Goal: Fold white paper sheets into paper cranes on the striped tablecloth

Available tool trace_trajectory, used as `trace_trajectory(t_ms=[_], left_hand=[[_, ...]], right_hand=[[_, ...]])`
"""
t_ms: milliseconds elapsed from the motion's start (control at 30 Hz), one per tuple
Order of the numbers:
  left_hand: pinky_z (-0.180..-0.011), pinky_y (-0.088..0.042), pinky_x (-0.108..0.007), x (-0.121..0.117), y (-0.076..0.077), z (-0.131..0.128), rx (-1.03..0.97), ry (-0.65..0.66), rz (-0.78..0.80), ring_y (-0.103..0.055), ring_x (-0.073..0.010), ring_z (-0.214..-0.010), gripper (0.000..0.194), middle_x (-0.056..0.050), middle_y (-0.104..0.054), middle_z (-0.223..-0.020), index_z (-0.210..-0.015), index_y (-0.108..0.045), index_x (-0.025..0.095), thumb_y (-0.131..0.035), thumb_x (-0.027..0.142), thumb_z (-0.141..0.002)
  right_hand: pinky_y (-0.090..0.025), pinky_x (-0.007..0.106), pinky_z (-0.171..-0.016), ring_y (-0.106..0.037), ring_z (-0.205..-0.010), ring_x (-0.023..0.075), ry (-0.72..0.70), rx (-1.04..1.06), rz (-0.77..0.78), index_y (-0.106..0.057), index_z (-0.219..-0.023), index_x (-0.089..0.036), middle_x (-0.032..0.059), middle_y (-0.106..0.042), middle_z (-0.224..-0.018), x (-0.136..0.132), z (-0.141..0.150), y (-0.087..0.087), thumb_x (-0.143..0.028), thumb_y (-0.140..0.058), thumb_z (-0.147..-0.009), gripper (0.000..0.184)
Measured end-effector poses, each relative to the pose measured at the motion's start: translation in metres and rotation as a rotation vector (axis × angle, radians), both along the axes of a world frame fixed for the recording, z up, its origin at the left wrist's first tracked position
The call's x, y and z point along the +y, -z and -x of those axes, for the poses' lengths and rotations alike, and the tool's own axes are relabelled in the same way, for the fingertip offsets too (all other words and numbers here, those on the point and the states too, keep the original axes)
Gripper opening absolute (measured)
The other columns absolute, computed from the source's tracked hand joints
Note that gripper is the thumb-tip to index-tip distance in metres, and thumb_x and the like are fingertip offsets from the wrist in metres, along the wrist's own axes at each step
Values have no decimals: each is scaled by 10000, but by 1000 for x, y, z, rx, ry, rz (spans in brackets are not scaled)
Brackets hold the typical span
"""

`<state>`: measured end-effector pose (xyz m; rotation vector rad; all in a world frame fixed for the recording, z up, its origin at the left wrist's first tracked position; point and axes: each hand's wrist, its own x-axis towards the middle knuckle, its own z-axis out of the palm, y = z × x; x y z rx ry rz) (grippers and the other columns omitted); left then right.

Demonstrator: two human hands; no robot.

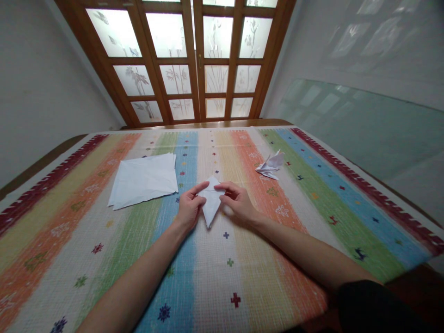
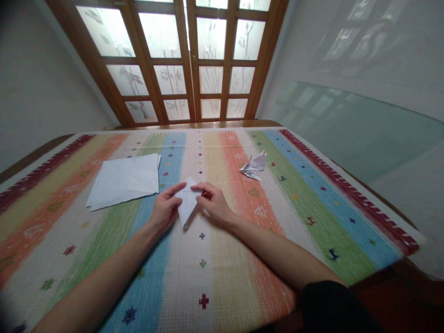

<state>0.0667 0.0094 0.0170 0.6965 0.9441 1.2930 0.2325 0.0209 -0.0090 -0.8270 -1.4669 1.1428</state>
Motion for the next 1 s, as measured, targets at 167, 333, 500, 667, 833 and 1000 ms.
trace_trajectory(t_ms=[167, 333, 500, 667, 833, 1000], left_hand=[[-702, -491, -241, 3, 5, 2, -129, 56, -5, -654, -150, -760, 598, -76, -757, -935, -1042, -744, 146, -582, 53, -474], [-844, -477, -294, 2, 8, -2, 84, 28, -128, -655, -183, -884, 380, -74, -752, -989, -978, -762, 164, -764, 205, -600], [-648, -448, -249, 2, 9, -3, 202, -106, -142, -590, -138, -651, 296, -24, -711, -735, -756, -742, 138, -806, 390, -613], [-630, -444, -233, 3, 10, -3, 71, -126, -86, -583, -126, -626, 368, -2, -674, -676, -761, -704, 132, -836, 420, -573], [-674, -477, -237, 2, 7, -4, 41, -127, -103, -627, -143, -722, 388, -27, -699, -776, -757, -705, 132, -847, 439, -566], [-525, -420, -209, 7, 3, 4, 13, -274, -46, -524, -84, -505, 406, 33, -618, -593, -698, -644, 146, -866, 439, -525]], right_hand=[[-496, 328, -726, -591, -795, 166, -61, 82, 116, -650, -1070, -256, 19, -650, -954, 2, -2, 3, -202, -633, -695, 379], [-505, 305, -714, -594, -811, 165, 12, 101, 124, -608, -1026, -255, 20, -632, -944, 3, 1, 1, -253, -724, -686, 359], [-530, 290, -699, -621, -853, 173, -62, 250, 204, -518, -1205, -308, 21, -609, -1028, 0, 8, 0, -310, -817, -618, 659], [-536, 301, -711, -633, -843, 177, -168, 283, 283, -502, -1224, -307, 23, -635, -1037, -7, 14, 1, -322, -793, -646, 647], [-511, 282, -687, -625, -718, 151, -189, 261, 297, -442, -1249, -303, -34, -662, -827, -10, 20, 2, -252, -827, -602, 755], [-435, 242, -588, -558, -599, 119, -77, 243, 340, -553, -1143, -255, -53, -613, -702, -3, 13, 2, -362, -760, -705, 496]])
